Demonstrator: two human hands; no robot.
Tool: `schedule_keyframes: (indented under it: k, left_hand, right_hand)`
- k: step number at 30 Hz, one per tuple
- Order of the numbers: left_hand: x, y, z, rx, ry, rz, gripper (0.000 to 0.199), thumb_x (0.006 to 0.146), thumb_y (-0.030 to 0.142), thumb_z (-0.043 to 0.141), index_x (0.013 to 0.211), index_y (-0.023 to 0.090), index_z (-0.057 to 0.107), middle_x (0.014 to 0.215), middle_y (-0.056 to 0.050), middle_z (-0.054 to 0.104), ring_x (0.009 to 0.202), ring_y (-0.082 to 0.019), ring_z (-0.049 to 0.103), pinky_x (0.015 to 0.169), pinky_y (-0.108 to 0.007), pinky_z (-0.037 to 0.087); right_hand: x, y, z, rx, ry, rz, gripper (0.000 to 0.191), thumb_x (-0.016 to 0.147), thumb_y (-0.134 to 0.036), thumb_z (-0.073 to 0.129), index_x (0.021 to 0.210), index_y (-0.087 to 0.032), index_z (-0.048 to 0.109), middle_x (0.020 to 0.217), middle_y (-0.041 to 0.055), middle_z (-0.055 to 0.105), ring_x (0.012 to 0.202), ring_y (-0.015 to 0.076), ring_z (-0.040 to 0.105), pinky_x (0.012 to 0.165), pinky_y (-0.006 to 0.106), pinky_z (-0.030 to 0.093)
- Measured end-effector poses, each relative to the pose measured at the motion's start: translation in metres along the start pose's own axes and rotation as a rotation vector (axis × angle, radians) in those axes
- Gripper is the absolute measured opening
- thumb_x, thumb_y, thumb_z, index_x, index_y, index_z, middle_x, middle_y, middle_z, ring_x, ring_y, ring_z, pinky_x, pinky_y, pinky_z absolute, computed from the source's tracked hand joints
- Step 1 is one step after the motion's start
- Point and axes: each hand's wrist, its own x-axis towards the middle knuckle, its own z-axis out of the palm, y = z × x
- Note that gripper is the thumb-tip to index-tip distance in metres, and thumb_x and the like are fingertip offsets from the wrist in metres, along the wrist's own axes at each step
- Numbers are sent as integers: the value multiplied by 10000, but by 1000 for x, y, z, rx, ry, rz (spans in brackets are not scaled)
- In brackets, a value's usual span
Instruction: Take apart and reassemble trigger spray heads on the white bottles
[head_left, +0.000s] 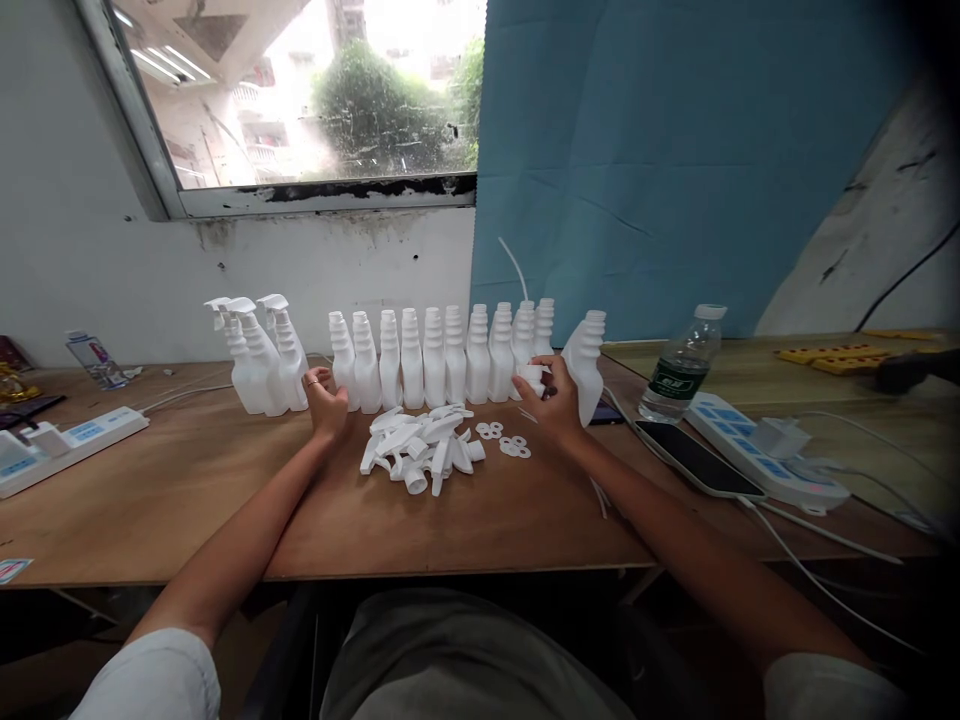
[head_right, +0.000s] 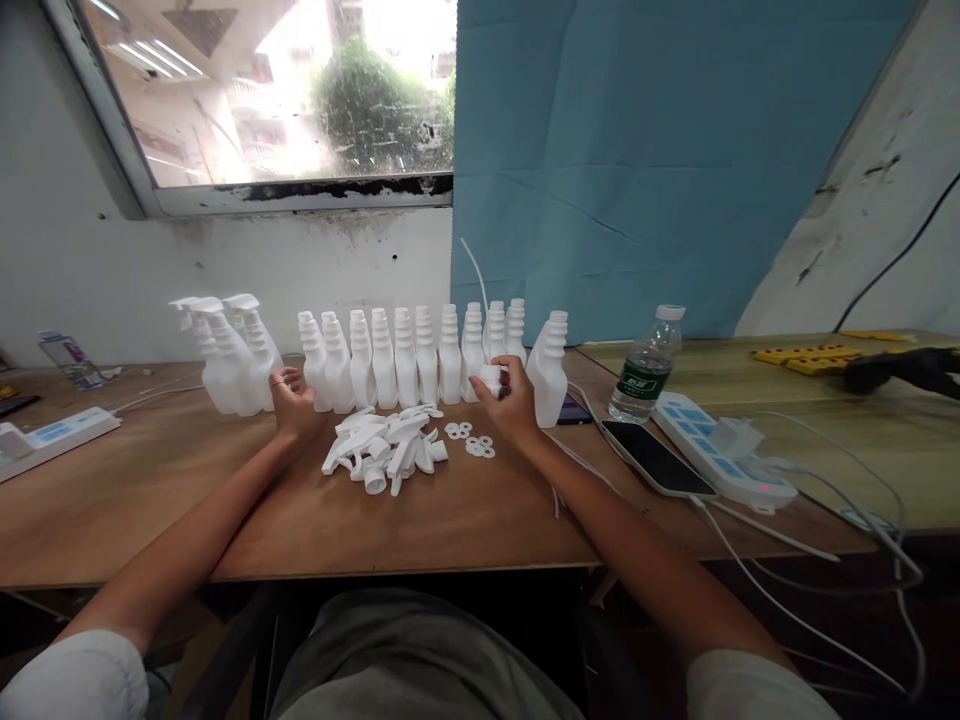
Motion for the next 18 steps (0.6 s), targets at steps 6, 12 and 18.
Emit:
schedule_keyframes:
  k: [6, 12, 18]
  left_hand:
    - [-33, 53, 5, -126, -79, 592, 205, 812, 153, 523, 1005, 203, 475, 1059, -75, 523, 1039, -205, 545, 924, -365, 466]
    - [-86, 92, 18, 34, -453, 989, 509, 843, 297, 619, 1283, 208, 381, 1258, -154, 493, 1178, -268, 509, 951, -442, 467]
    - [-92, 94, 22, 138, -354, 1216, 517, 852, 277, 594, 1317, 214, 378, 1223, -151, 551, 1166, -287, 529, 916, -453, 487]
  right_hand:
    - [-9, -24, 9, 164, -120, -54, 288, 803, -337, 633, 978, -247, 423, 957, 12, 497, 728, 134, 511, 614, 256, 434]
    - [-26, -59, 33, 398, -213, 43, 230, 891, -386, 551, 890, -249, 366, 958, 20, 504, 834, 147, 528, 728, 278, 469]
    - [-45, -83, 52, 574, -369, 158, 272, 904, -467, 526, 819, -249, 387, 824, 2, 502, 675, 139, 491, 572, 260, 461]
